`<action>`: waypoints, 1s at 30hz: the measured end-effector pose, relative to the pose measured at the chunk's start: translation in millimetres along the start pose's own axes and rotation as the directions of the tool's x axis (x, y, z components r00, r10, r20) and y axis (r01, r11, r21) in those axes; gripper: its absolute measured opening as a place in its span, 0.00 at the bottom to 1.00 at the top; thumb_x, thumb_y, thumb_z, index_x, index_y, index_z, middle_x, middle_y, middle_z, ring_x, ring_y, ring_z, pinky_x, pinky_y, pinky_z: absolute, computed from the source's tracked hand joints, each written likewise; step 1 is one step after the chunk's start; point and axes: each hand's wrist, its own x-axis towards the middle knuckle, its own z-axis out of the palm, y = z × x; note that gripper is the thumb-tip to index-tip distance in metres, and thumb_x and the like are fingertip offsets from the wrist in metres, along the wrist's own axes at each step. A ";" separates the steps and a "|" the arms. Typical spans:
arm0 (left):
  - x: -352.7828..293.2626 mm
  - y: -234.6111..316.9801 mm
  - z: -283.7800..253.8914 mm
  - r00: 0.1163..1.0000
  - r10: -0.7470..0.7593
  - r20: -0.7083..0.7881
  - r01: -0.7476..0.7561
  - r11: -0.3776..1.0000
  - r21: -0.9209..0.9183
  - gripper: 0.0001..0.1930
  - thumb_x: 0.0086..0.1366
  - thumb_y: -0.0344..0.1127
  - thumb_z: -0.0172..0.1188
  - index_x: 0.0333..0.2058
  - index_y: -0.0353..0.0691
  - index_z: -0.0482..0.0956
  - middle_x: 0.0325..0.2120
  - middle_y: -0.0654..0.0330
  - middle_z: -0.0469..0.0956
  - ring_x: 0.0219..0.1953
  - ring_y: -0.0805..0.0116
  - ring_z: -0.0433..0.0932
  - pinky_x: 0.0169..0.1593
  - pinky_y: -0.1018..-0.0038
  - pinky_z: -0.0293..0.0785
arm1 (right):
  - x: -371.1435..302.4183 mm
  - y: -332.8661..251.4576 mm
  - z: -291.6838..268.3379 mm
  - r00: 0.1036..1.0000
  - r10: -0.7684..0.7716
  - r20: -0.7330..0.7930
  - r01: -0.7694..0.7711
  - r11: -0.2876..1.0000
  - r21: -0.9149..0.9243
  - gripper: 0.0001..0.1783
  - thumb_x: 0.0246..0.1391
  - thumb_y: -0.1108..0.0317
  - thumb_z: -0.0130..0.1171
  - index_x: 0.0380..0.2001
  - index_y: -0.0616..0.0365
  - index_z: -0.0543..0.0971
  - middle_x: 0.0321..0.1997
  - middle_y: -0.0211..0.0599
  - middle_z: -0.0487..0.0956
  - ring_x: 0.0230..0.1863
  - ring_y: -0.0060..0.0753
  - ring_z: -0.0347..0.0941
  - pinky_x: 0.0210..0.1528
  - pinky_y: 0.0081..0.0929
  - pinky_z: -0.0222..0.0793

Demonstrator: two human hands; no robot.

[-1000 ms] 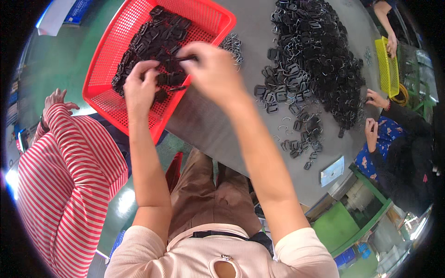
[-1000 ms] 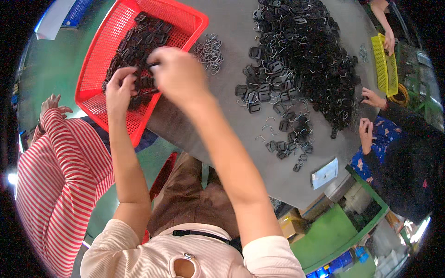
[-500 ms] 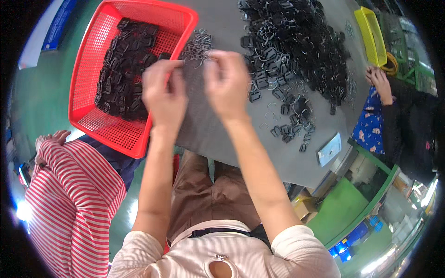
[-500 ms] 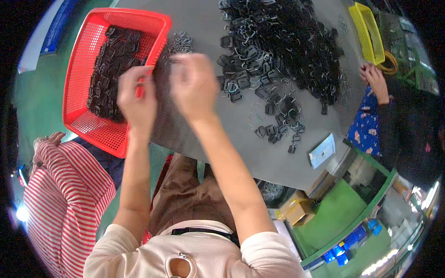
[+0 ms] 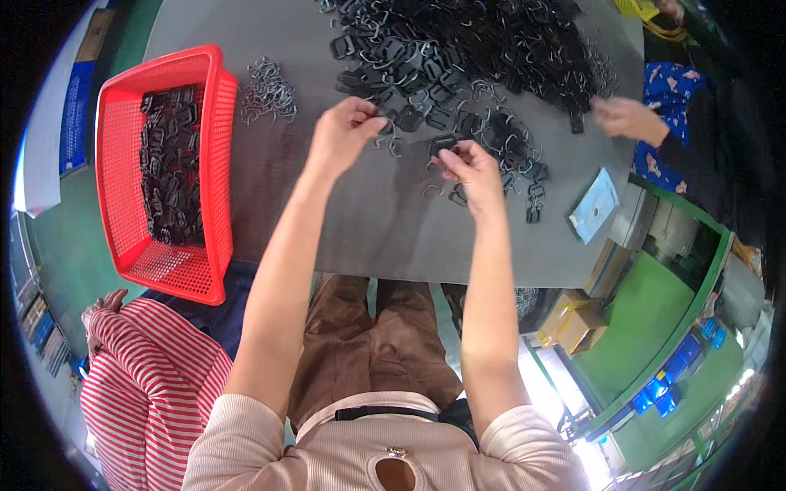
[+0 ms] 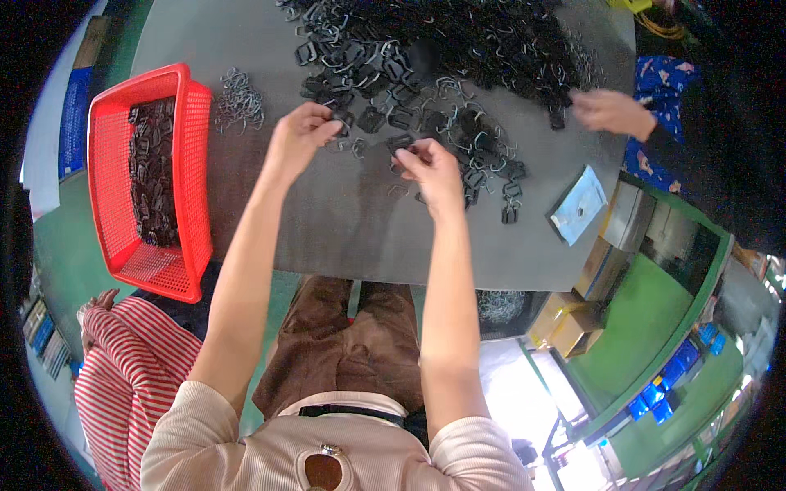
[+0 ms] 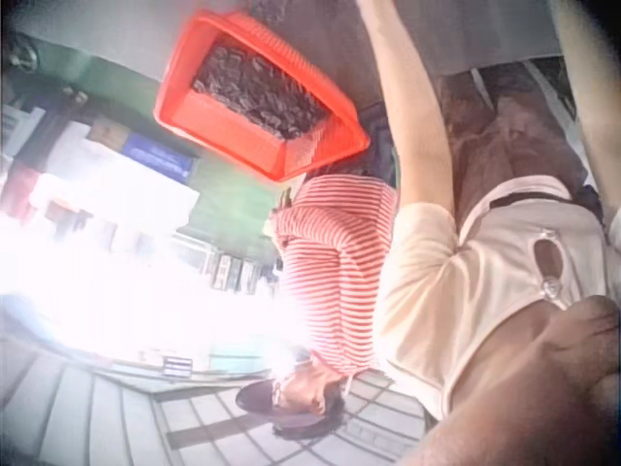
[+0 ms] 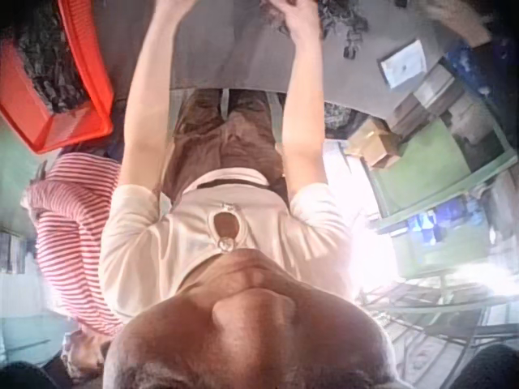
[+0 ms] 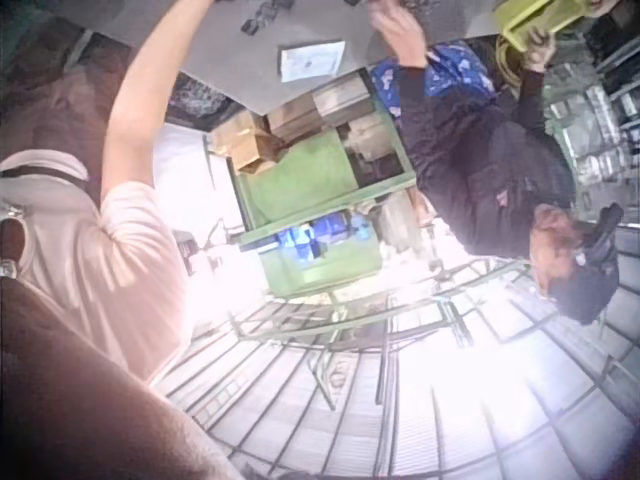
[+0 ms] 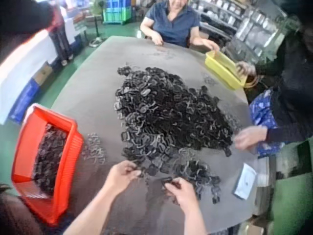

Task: The person sorts through a pile of black plastic buckles and metal rings on a table, placing the buckles into a red basket.

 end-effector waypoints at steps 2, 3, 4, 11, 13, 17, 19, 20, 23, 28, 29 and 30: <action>-0.9 1.1 -7.1 0.990 0.120 0.080 -0.108 0.984 -0.145 0.10 0.53 0.32 0.59 0.33 0.35 0.75 0.19 0.66 0.73 0.22 0.76 0.71 0.29 0.80 0.68 | -2.7 -3.1 -24.2 0.996 -0.020 0.090 0.005 0.987 0.159 0.09 0.47 0.71 0.57 0.34 0.58 0.71 0.28 0.29 0.75 0.33 0.26 0.75 0.31 0.18 0.68; -3.8 11.4 -7.4 0.990 0.026 0.136 0.018 0.949 -0.314 0.10 0.54 0.35 0.58 0.32 0.36 0.75 0.20 0.67 0.72 0.24 0.77 0.70 0.29 0.80 0.67 | -4.8 -10.4 -27.0 0.991 -0.038 0.129 -0.003 0.952 0.306 0.10 0.48 0.70 0.57 0.34 0.57 0.71 0.28 0.29 0.75 0.35 0.27 0.74 0.32 0.18 0.68; -7.0 24.7 -4.2 0.975 -0.052 0.214 0.149 0.872 -0.467 0.10 0.55 0.37 0.57 0.32 0.37 0.74 0.21 0.67 0.72 0.25 0.78 0.69 0.29 0.81 0.65 | -5.7 -14.4 -32.5 0.985 -0.064 0.158 -0.013 0.896 0.443 0.10 0.48 0.68 0.57 0.34 0.56 0.71 0.29 0.30 0.75 0.36 0.27 0.74 0.32 0.19 0.68; 10.7 -1.0 54.9 0.978 0.181 -0.107 -0.095 0.836 0.540 0.19 0.49 0.45 0.63 0.33 0.39 0.70 0.24 0.58 0.73 0.31 0.63 0.75 0.33 0.70 0.69 | 57.2 -19.5 -27.6 0.910 -0.389 -0.145 0.108 0.558 -0.823 0.16 0.40 0.59 0.61 0.32 0.55 0.72 0.32 0.40 0.76 0.35 0.38 0.73 0.36 0.32 0.67; 7.9 -8.2 64.5 0.924 0.356 -0.141 -0.149 0.673 0.725 0.21 0.47 0.40 0.64 0.38 0.39 0.69 0.27 0.54 0.72 0.32 0.54 0.74 0.33 0.64 0.70 | 59.6 -20.0 -23.6 0.908 -0.409 -0.084 0.107 0.421 -0.901 0.16 0.37 0.57 0.63 0.29 0.54 0.74 0.31 0.41 0.76 0.34 0.41 0.72 0.36 0.35 0.66; 3.3 -12.8 61.4 0.895 0.438 -0.083 -0.214 0.586 0.782 0.19 0.51 0.37 0.60 0.42 0.42 0.68 0.30 0.56 0.71 0.34 0.55 0.74 0.34 0.63 0.71 | 53.5 -17.5 -42.0 0.947 -0.307 -0.098 0.152 0.694 -0.704 0.12 0.38 0.58 0.63 0.22 0.53 0.76 0.28 0.37 0.77 0.33 0.41 0.73 0.35 0.33 0.66; 0.3 -10.0 61.3 0.865 0.498 -0.056 -0.247 0.521 0.817 0.19 0.52 0.37 0.59 0.43 0.42 0.68 0.31 0.57 0.70 0.33 0.55 0.74 0.34 0.63 0.71 | 51.4 -9.6 -47.8 0.933 -0.344 -0.103 0.180 0.697 -0.694 0.12 0.38 0.58 0.63 0.23 0.53 0.76 0.29 0.37 0.77 0.33 0.41 0.73 0.35 0.33 0.66; -1.0 -9.3 61.2 0.849 0.527 -0.041 -0.262 0.487 0.833 0.19 0.52 0.38 0.59 0.43 0.43 0.68 0.31 0.57 0.70 0.32 0.55 0.74 0.34 0.62 0.72 | 50.3 -6.0 -50.4 0.926 -0.363 -0.106 0.195 0.698 -0.689 0.12 0.39 0.58 0.62 0.24 0.53 0.76 0.29 0.38 0.77 0.33 0.41 0.73 0.35 0.33 0.66; 6.4 -14.4 59.7 0.826 0.563 -0.024 -0.259 0.418 0.871 0.18 0.53 0.39 0.58 0.43 0.44 0.69 0.33 0.58 0.70 0.32 0.56 0.74 0.34 0.62 0.72 | 47.6 -15.4 -13.3 0.849 -0.528 0.019 0.313 0.475 -0.823 0.16 0.38 0.56 0.63 0.30 0.52 0.75 0.32 0.37 0.77 0.34 0.42 0.73 0.36 0.34 0.66; 12.5 -10.5 50.1 0.774 0.631 -0.049 -0.347 0.487 0.801 0.11 0.55 0.36 0.56 0.37 0.40 0.74 0.29 0.58 0.75 0.30 0.60 0.76 0.31 0.68 0.71 | 60.9 -22.6 6.6 0.933 -0.354 0.068 0.245 0.485 -0.839 0.18 0.36 0.57 0.65 0.27 0.58 0.76 0.30 0.39 0.77 0.34 0.41 0.73 0.37 0.33 0.67; 12.4 -8.3 41.2 0.772 0.631 -0.072 -0.360 0.529 0.769 0.10 0.56 0.36 0.56 0.36 0.39 0.75 0.28 0.58 0.76 0.29 0.62 0.76 0.31 0.70 0.71 | 62.5 -18.9 -2.9 0.945 -0.316 0.081 0.260 0.581 -0.771 0.17 0.35 0.58 0.66 0.26 0.59 0.77 0.30 0.40 0.77 0.34 0.41 0.73 0.37 0.32 0.67; 5.1 0.4 31.8 0.858 0.476 -0.191 -0.336 0.804 0.491 0.09 0.56 0.33 0.56 0.36 0.38 0.77 0.24 0.60 0.77 0.24 0.72 0.74 0.29 0.77 0.68 | 63.7 -16.2 -17.5 0.956 -0.278 0.097 0.264 0.664 -0.700 0.17 0.34 0.58 0.66 0.25 0.60 0.77 0.29 0.40 0.78 0.34 0.40 0.73 0.37 0.31 0.67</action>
